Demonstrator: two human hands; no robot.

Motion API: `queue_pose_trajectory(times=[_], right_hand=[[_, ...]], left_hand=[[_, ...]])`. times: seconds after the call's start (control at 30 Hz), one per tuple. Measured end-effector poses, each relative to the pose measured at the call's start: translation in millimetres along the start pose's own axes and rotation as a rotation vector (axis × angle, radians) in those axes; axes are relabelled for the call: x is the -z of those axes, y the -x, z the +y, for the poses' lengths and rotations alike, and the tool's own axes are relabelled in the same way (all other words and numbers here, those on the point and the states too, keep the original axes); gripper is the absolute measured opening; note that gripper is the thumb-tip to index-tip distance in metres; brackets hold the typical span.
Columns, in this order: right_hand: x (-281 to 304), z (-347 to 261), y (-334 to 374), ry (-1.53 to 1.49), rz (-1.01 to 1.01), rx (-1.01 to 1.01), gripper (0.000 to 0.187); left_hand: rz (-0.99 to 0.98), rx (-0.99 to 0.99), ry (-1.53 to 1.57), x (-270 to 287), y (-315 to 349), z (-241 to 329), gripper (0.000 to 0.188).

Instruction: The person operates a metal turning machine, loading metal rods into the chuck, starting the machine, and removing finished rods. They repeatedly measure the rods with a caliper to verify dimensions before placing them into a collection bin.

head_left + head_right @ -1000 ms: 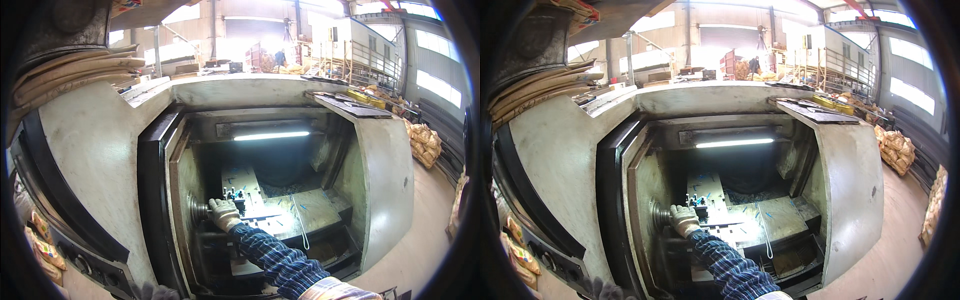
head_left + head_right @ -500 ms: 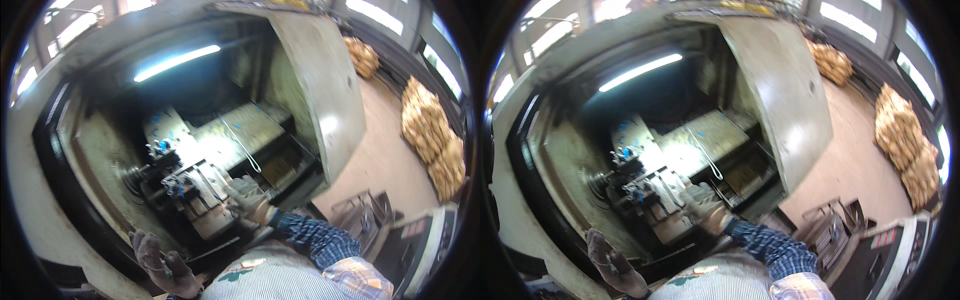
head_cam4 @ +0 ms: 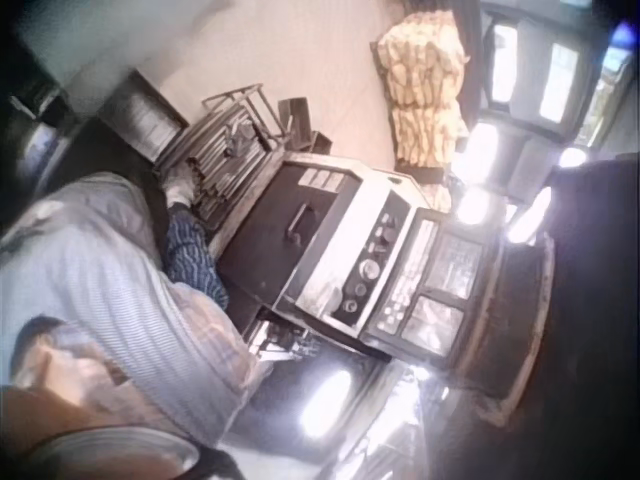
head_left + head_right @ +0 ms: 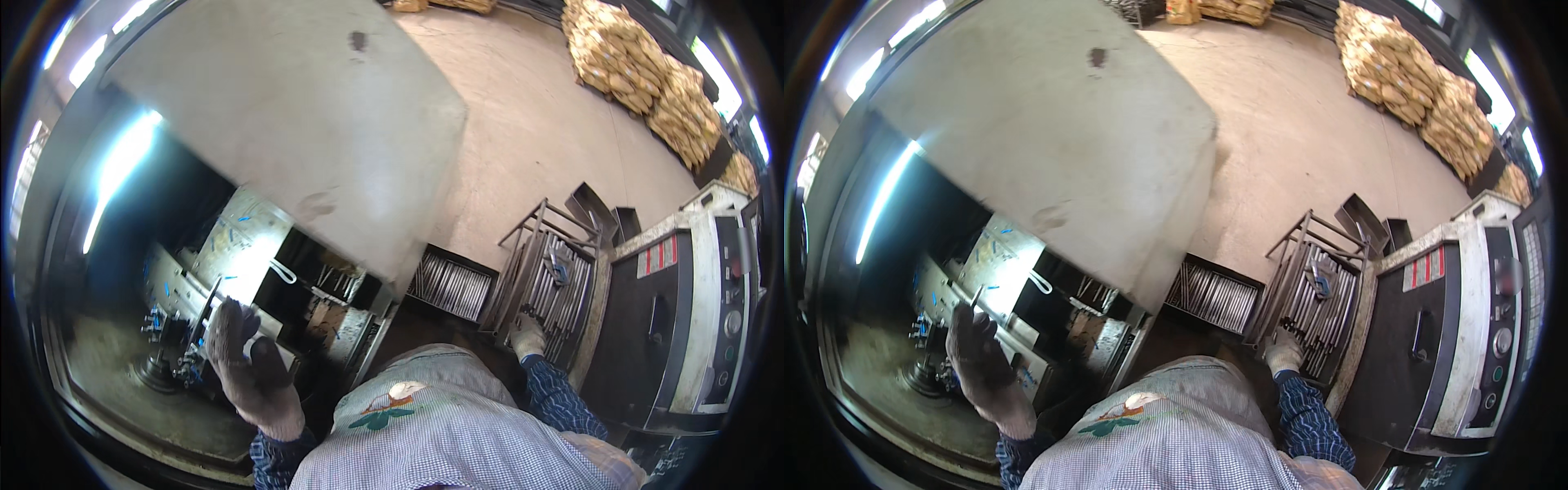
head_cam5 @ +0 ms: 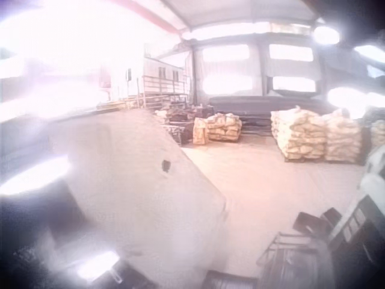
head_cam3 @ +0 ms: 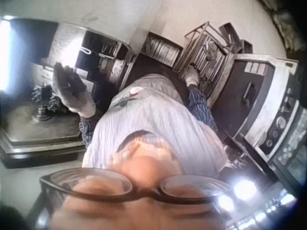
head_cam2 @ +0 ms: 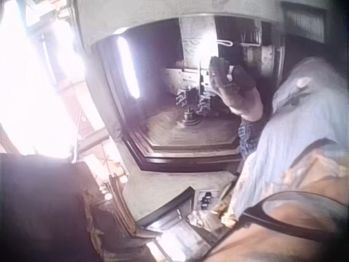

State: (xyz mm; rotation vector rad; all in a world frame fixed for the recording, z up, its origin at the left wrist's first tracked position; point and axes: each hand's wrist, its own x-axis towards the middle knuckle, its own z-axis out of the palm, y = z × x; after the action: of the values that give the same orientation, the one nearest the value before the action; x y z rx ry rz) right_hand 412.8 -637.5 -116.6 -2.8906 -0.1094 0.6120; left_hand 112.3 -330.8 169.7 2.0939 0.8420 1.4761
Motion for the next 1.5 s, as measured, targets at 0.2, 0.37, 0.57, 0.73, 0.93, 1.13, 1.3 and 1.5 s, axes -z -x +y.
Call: queue_pose_trajectory(times=[0.2,0.37,0.57,0.73,0.93,1.13,1.3,1.5], right_hand=[[-35.1,90.6,-20.7,-0.079,-0.110,-0.236,0.046],[-47.8,135.7,-8.8,-0.077,-0.207,-0.248,0.040],[-64.4,136.9,-23.0,-0.042,-0.196,-0.310,0.041],[-54.0,129.1,-26.5,0.033,-0.292,-0.247,0.041],[-75.3,148.7,-30.2,0.069,-0.264,-0.181,0.041],[-89.6,154.6,-41.0,0.029,-0.278,-0.238,0.040],[-98.6,157.6,-45.6,0.051,-0.258,-0.239,0.042],[-91.1,156.5,-50.3,0.008,-0.308,-0.298,0.044]], left_hand=[[-0.210,-0.131,-0.050,-118.8,-50.3,16.3,0.053],[-0.236,-0.032,-0.287,-179.2,-77.9,15.3,0.041],[-0.097,-0.267,-0.444,-194.2,-75.2,-6.0,0.032],[-0.081,-0.245,-0.448,-195.5,-71.4,-1.5,0.032],[-0.094,-0.186,-0.441,-196.1,-72.1,0.3,0.031],[-0.144,-0.143,-0.452,-198.7,-76.5,4.4,0.031],[-0.144,-0.161,-0.515,-197.9,-78.0,6.1,0.031],[-0.102,-0.298,-0.554,-194.7,-77.2,-8.8,0.030]])
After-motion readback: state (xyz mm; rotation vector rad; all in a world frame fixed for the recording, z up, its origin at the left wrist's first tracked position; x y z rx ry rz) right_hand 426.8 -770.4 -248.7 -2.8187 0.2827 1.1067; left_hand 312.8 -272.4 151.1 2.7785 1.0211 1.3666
